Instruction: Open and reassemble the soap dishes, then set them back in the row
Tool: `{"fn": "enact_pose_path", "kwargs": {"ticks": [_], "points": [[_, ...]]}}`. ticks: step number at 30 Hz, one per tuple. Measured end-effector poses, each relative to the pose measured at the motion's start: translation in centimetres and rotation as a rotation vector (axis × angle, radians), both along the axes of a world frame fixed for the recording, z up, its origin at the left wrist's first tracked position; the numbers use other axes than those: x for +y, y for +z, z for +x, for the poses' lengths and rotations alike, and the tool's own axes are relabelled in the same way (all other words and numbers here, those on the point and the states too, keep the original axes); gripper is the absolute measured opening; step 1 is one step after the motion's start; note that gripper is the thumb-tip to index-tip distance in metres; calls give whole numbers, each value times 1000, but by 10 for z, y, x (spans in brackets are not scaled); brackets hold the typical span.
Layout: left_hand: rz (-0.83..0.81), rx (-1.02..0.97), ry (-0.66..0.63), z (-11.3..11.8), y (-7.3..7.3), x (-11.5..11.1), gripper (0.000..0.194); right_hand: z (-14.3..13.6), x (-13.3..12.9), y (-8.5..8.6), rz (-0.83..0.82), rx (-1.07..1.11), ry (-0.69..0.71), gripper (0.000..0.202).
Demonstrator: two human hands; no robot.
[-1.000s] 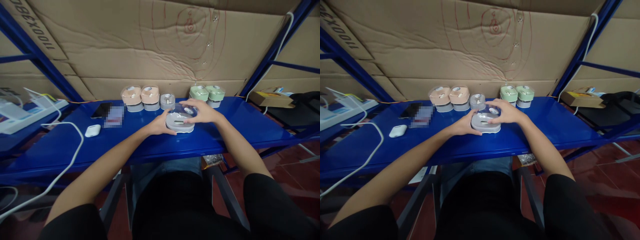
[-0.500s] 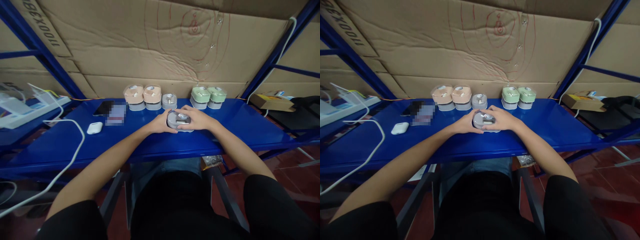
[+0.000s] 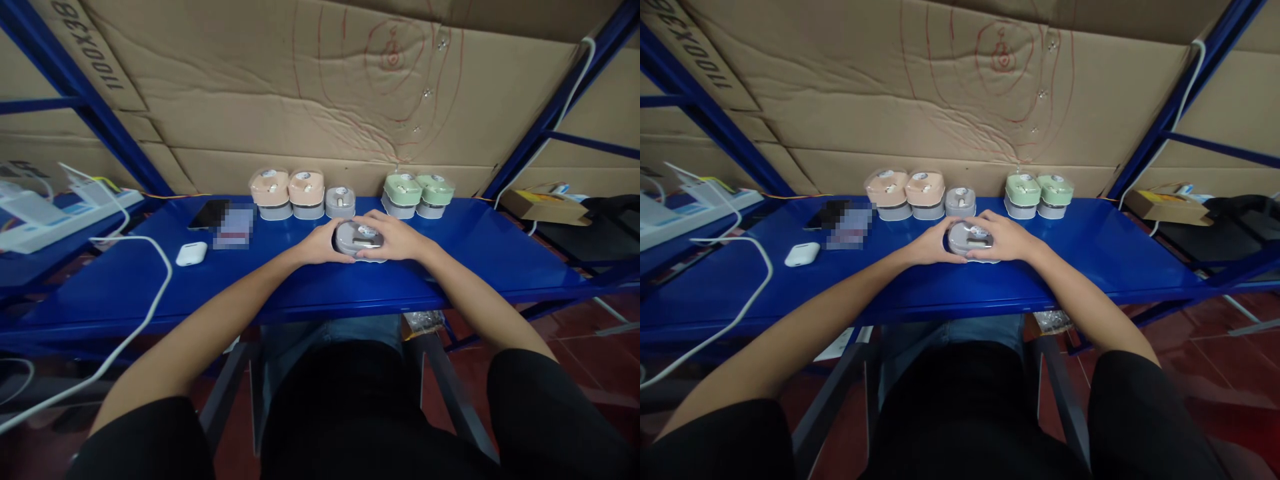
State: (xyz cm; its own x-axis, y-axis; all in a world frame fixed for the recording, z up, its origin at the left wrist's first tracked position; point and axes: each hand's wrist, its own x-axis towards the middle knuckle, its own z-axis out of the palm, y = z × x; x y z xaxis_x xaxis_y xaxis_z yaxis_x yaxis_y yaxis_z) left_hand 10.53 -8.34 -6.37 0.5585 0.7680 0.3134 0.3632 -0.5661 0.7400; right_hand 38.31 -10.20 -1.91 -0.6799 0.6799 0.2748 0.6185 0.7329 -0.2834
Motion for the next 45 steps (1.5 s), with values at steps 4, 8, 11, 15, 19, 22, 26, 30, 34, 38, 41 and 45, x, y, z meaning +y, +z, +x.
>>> {"fn": "enact_pose_path", "kwargs": {"ticks": [4, 8, 11, 15, 19, 22, 26, 30, 34, 38, 41, 45], "points": [[27, 87, 40, -2, 6, -3, 100, 0, -1, 2, -12, 6, 24, 97], [18, 88, 47, -1, 7, -2, 95, 2, -1, 4, -4, 17, 47, 97], [3, 43, 35, -1, 6, -1, 99, 2, 0, 5, 2, 21, 46, 100], [-4, 87, 44, -1, 7, -2, 98, 4, 3, 4, -41, 30, 47, 102], [39, 148, 69, 1, 7, -3, 96, 6, 9, 0, -91, -7, 34, 100], [74, 167, 85, 2, 4, -2, 99, 6, 11, -4, -91, -15, 45, 99], [79, 196, 92, -1, 0, 2, 94, 9, 9, -1, -116, -28, 65, 107], [124, 179, 215, -6, -3, 8, 65, 20, 5, 10, -162, -139, -83, 125], [185, 244, 298, -7, -2, 10, 29, 24, 2, 18, -119, -300, -418, 118], [232, 288, 253, -3, 0, 6, 21, 16, 6, 16, -42, -349, -547, 113], [248, 315, 222, -1, 1, 3, 22, 10, 16, 11, 6, -357, -578, 89], [252, 337, 230, -1, 2, 3, 23, 2, 31, 6, 95, -411, -653, 56]]}}
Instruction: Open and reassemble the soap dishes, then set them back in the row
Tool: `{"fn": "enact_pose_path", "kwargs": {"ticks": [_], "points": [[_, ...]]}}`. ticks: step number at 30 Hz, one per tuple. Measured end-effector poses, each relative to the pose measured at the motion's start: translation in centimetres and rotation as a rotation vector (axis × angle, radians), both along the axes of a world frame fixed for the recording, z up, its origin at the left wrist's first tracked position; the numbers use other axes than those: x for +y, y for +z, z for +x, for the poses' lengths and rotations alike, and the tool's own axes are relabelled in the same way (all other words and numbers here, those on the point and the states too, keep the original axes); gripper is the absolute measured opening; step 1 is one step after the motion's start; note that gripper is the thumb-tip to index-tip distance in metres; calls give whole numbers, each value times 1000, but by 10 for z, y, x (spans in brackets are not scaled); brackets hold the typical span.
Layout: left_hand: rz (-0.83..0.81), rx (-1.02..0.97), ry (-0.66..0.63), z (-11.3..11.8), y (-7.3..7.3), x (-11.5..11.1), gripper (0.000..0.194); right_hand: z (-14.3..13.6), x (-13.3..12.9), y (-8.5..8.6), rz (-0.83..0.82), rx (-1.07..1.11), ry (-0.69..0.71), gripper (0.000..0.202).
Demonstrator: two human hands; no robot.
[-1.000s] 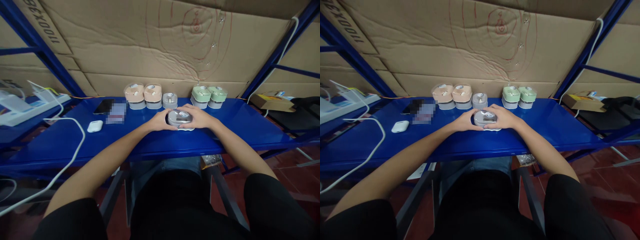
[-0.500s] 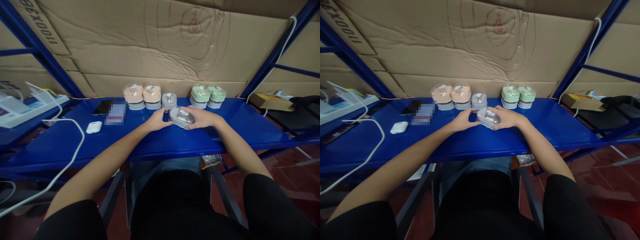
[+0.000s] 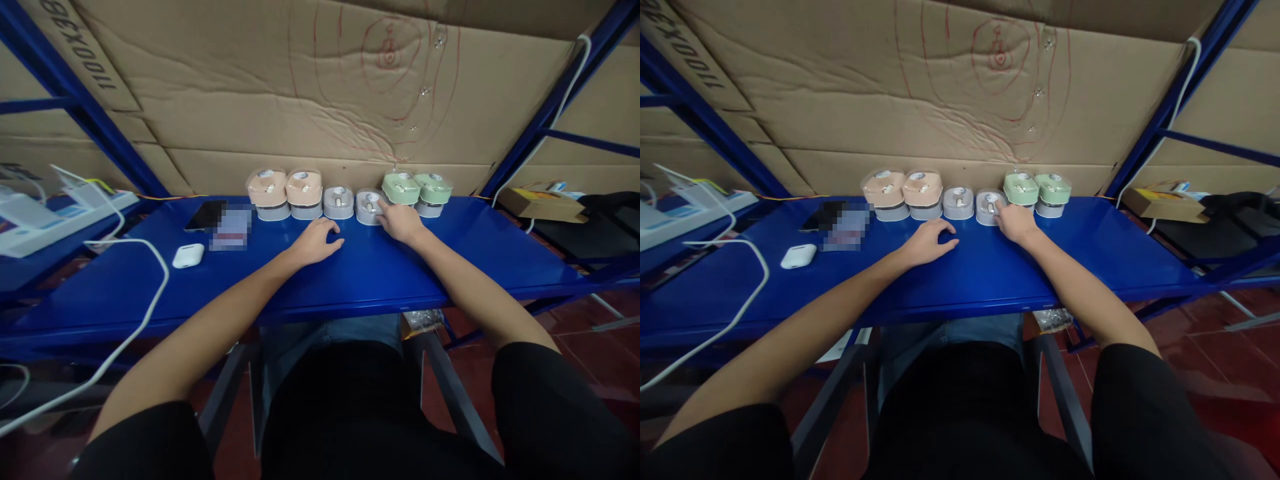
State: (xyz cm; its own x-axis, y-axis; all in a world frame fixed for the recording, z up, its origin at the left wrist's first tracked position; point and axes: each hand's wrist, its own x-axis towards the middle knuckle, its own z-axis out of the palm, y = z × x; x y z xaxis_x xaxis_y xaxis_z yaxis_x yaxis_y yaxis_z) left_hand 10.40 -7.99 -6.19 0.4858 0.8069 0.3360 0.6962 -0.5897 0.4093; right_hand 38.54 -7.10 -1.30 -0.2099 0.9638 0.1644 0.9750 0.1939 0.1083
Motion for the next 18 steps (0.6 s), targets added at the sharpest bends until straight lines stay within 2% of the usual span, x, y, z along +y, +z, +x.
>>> {"fn": "enact_pose_path", "kwargs": {"ticks": [3, 5, 7, 10, 12, 15, 18], "points": [[8, 4, 2, 0, 0, 0, 22, -4, 3, -4, 69, 4, -48, 49], [14, 2, 0, 0, 0, 0, 21, -6, 2, -6, 122, 37, -25, 45], [20, 2, 1, 1, -1, 0, 20, -12, 1, -8, 185, 78, 87, 44], [32, -5, 19, 3, -1, 0, 17, -31, 10, -12, 254, 112, 355, 52], [53, -26, 63, 3, -1, 1, 13, -49, 22, -16, 235, 104, 466, 67], [101, -94, 162, 1, 0, 5, 4, -72, 37, -23, 130, 87, 471, 81], [152, -205, 239, -4, 2, 10, 6, -78, 31, -22, 115, 118, 477, 77]]}}
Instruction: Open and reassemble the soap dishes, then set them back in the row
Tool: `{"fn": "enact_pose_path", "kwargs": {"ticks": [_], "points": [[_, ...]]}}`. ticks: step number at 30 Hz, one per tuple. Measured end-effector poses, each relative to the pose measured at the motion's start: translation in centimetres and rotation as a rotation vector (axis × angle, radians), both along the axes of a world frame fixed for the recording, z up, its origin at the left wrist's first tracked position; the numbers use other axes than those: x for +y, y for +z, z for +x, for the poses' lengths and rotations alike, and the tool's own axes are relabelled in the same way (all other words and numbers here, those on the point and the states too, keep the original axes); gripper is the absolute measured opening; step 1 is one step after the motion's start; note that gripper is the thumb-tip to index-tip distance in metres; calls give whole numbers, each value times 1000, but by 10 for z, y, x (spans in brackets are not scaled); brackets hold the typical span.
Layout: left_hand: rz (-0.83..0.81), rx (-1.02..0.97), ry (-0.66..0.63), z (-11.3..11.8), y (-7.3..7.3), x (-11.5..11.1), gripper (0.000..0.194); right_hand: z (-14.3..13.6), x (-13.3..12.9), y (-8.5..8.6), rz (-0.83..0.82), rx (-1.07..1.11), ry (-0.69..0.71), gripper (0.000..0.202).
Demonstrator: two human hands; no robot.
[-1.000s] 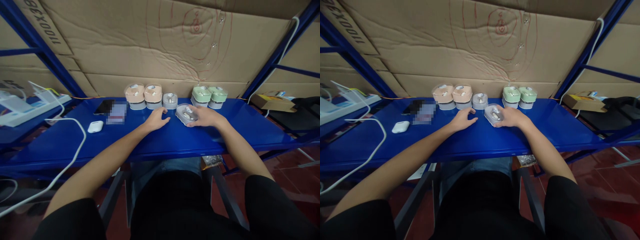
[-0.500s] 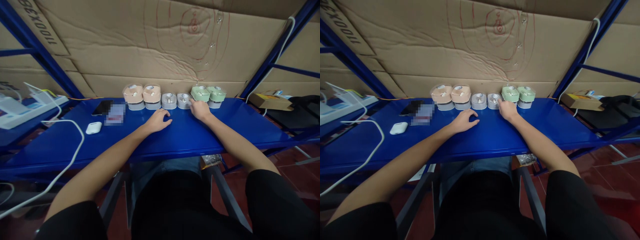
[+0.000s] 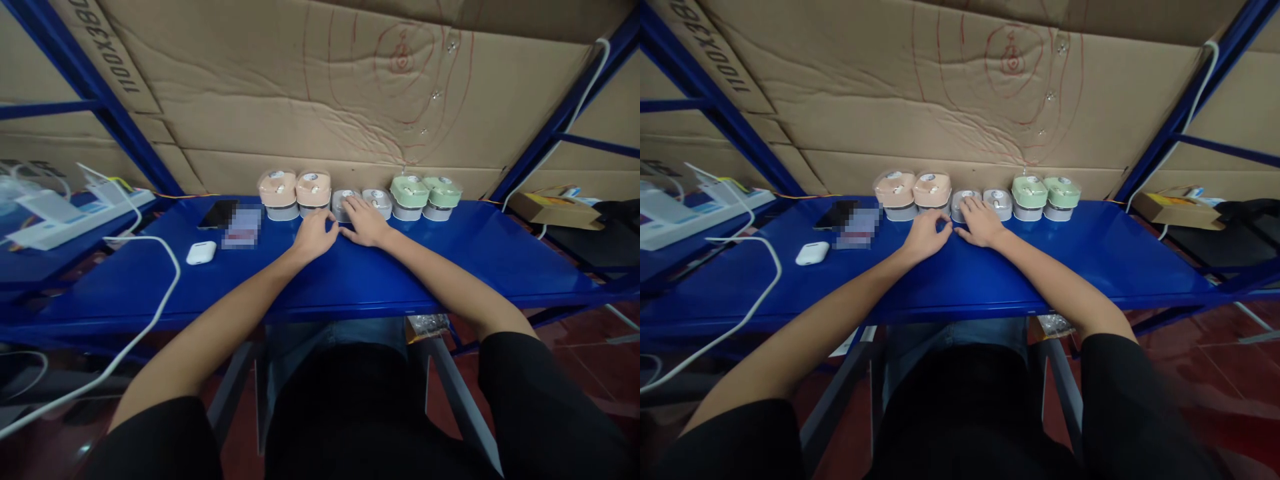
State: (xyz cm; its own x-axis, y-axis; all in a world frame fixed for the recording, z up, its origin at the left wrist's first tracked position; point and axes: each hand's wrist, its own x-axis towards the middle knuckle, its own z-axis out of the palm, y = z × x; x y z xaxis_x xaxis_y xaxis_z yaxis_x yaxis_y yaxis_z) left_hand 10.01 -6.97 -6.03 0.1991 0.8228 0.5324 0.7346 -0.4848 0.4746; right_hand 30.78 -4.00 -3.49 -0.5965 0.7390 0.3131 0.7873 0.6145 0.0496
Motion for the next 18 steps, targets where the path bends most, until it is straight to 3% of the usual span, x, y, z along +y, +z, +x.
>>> {"fn": "enact_pose_path", "kwargs": {"ticks": [4, 7, 11, 14, 16, 18], "points": [[93, -153, 18, -6, 3, 5, 9, 8, -35, 16, 51, 132, -32, 56], [156, -227, -25, -7, 7, 5, 13, 4, -58, 27, 50, 181, -202, 69], [177, -271, -82, -7, 11, 1, 22, -3, -68, 34, -146, 117, -357, 80], [107, -287, -173, -10, 11, 1, 33, 9, -64, 35, -265, 85, -155, 77], [17, -285, -268, -13, 10, 2, 46, 22, -61, 34, -322, 110, 21, 91], [-91, -259, -397, -15, 7, 2, 73, 32, -57, 30, -353, 159, 104, 107]]}}
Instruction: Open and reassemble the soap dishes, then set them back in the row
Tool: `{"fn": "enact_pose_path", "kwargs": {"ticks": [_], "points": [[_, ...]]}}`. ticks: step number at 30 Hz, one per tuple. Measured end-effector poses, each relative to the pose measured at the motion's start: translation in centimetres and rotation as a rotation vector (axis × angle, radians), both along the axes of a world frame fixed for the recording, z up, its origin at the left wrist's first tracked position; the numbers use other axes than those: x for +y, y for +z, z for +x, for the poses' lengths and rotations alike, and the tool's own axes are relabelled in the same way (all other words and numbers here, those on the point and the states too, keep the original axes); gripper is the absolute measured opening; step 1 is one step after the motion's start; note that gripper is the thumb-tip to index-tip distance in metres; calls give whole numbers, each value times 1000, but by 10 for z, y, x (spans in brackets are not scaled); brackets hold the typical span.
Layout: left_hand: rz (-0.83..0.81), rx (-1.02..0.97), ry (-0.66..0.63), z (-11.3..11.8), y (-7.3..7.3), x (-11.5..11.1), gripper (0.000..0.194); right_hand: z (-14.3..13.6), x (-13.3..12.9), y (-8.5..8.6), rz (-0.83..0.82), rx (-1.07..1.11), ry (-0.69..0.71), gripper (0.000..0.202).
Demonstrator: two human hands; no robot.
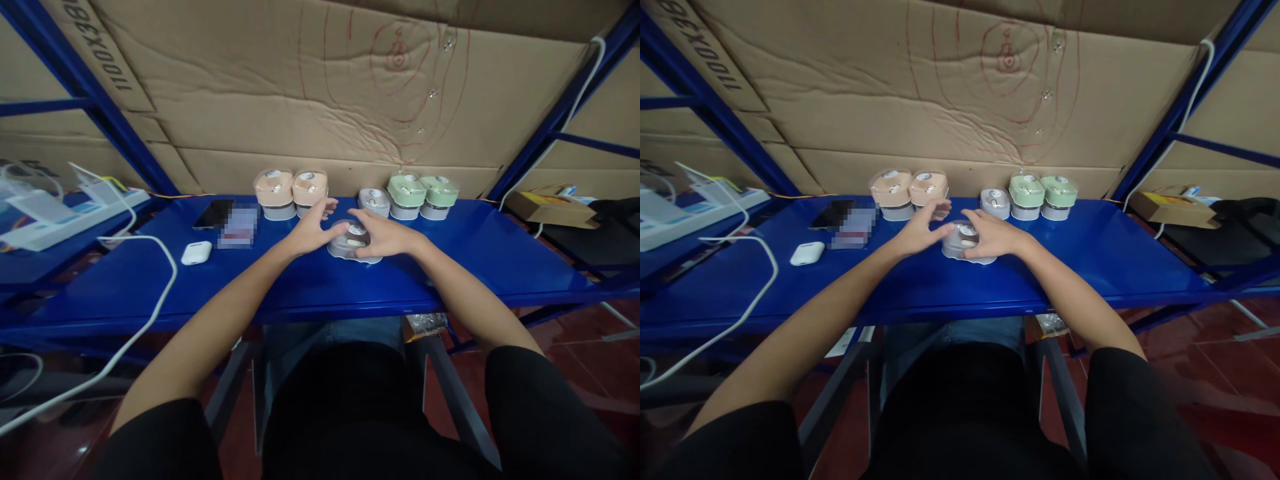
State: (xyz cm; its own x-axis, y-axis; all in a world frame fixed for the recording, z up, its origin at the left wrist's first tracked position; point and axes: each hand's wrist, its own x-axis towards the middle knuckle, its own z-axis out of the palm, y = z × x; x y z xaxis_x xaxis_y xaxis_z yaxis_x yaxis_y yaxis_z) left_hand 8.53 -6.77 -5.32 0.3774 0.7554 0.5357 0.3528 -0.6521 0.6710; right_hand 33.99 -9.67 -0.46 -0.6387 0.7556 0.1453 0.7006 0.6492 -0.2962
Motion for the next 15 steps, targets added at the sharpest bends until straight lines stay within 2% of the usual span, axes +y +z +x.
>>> {"fn": "enact_pose_path", "kwargs": {"ticks": [2, 4, 6, 8, 10, 11, 15], "points": [[-64, 42, -148, 0, -4, 0, 105, 6, 4, -3, -8, 56, 37, 113], [-92, 59, -250, 2, -8, 0, 127, 11, 7, -2, -14, 126, 98, 109], [-103, 43, -283, 4, -11, 0, 138, 20, 11, 3, -7, 209, 135, 100], [-110, 36, -266, 6, -11, -3, 144, 37, 14, 9, -2, 258, 92, 91], [-93, 91, -245, 7, -6, -8, 136, 58, 17, 12, 1, 257, -22, 87], [-74, 146, -242, 7, -3, -12, 125, 69, 20, 12, 15, 253, -94, 86], [-28, 369, -248, 10, 10, -26, 56, 100, 29, 5, 13, 215, -303, 87]]}}
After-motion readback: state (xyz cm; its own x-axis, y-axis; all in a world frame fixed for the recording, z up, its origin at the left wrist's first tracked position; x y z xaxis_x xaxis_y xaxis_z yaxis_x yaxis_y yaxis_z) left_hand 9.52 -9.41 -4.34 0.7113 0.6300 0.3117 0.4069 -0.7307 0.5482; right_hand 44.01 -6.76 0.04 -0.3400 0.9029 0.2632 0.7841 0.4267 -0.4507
